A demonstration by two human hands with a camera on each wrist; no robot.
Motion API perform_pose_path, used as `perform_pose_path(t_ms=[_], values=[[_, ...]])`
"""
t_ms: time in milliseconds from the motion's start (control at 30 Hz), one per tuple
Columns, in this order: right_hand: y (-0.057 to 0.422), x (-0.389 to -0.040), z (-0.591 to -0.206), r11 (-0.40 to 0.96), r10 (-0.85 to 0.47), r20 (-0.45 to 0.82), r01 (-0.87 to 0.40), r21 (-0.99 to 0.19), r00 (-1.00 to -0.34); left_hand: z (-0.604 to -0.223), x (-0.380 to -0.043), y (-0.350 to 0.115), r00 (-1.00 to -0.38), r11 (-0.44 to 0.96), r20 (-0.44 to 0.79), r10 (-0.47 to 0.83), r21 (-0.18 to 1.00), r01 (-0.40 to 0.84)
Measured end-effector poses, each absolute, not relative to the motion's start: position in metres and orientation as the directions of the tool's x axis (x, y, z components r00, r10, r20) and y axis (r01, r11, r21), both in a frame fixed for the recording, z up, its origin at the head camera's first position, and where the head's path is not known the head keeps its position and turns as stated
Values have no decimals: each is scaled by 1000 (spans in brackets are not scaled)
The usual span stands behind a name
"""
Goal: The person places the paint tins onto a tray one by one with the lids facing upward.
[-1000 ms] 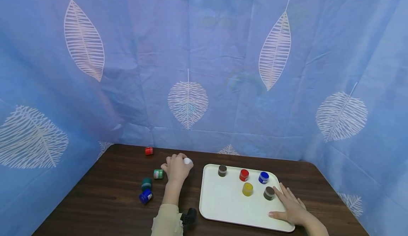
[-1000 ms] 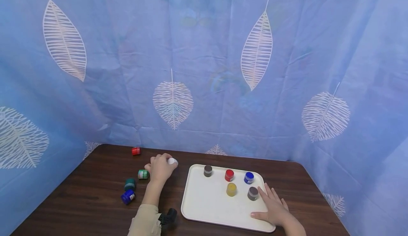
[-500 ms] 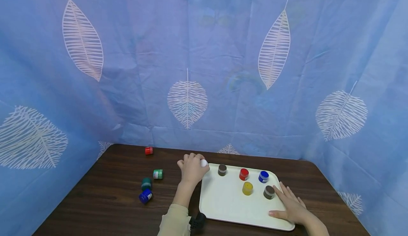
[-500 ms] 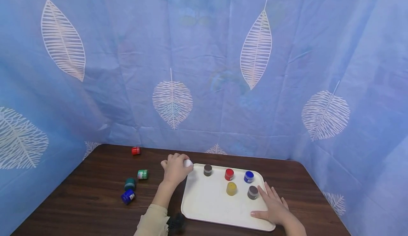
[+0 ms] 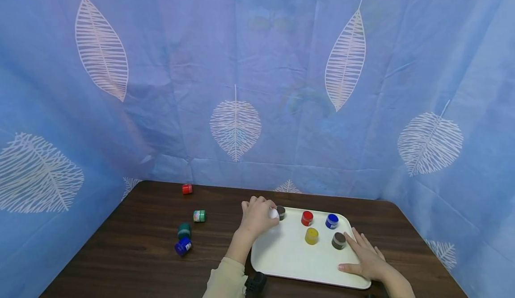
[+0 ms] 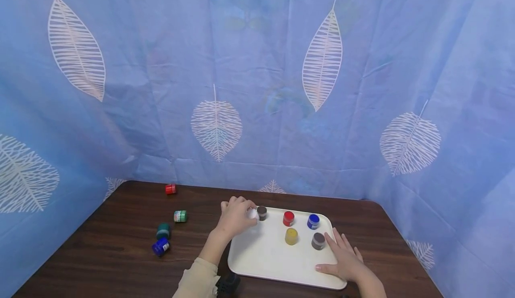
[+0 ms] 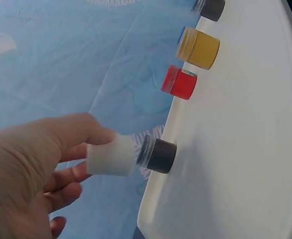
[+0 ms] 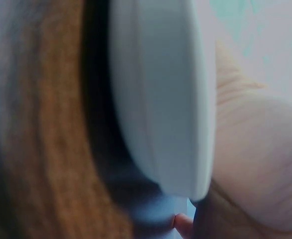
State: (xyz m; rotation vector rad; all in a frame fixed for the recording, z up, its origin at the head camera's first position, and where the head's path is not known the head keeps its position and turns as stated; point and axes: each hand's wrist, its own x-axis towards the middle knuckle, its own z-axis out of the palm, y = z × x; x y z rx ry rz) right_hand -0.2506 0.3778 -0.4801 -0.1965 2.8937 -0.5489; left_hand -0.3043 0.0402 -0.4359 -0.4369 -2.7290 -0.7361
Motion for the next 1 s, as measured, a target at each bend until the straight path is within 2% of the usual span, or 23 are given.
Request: perform_pose_path(t_ms=[167,467,833,1000], values=[[380,-252,-483,919,-169,-151,-101,-381,-974,-434,-303,42,-903,817,291,316,400,415],[380,-252,-482,913,-181,-141,-113,-392,-973,-437,-300,55,-887,833,233,400,311,457],[379,-249,-478,913,-183,-155,-110,-392,-971,-444,-293,67,-885,874,220,410,182,450],[380,-249,-480,914,-187,-146,-118,-388,-971,-445,-292,68,-886,876,224,407,178,448]])
